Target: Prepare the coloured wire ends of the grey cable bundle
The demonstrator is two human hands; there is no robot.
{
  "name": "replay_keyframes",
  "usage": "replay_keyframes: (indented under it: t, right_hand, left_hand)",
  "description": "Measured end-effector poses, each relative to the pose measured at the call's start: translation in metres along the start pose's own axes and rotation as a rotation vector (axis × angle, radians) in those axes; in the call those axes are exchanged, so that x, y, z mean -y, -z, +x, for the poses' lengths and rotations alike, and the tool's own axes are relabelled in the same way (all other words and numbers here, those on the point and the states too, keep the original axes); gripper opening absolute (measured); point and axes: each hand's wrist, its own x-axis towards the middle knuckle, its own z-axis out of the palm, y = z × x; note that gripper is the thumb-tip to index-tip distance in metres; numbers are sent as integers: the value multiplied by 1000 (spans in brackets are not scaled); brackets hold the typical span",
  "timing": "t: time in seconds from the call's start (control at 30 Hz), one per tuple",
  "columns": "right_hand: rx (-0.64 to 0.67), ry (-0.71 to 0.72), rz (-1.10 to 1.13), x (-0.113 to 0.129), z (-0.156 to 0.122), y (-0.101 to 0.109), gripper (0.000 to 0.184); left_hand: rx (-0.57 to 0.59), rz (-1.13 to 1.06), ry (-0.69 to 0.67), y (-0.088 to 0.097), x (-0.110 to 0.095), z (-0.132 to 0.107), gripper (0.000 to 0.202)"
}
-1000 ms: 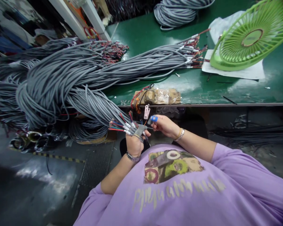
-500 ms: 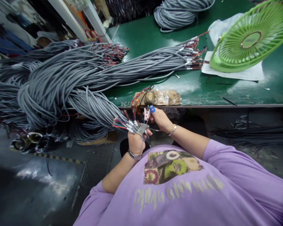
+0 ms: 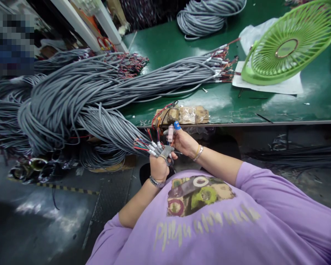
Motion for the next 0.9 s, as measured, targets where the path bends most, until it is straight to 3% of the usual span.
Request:
replay_keyframes:
  t: [0.2,0.33,0.43,0.63,0.7,0.8,0.9]
  right_hand:
    - [53,-112,-20,7,-5,5,60]
    - [72,-105,-54,10,-10,3,45]
    - [51,2,-99,8,-11,2,38]
    - [-108,378,-369,-1,-8,10,55]
    - [-80,342,-348,-3,-7,11,57]
    - [17,172,-176,-3,-4,8,58]
    - [-10,127,-50,-3,-2,1,54]
  left_hand:
    - [-8,-34,-50,7,1,-6,20]
    - [-29,-69,-72,6,-2,-7,21]
    - [-45,-77,-66,3,-5,-5,23]
    - [-67,-104,-48,-1,-3,0,20]
    - [-67,-109,-46,-2,-1,1,18]
    - [-58,-116,-59,-3,1,2,17]
    - [-61,-106,-64,-3,3,3,16]
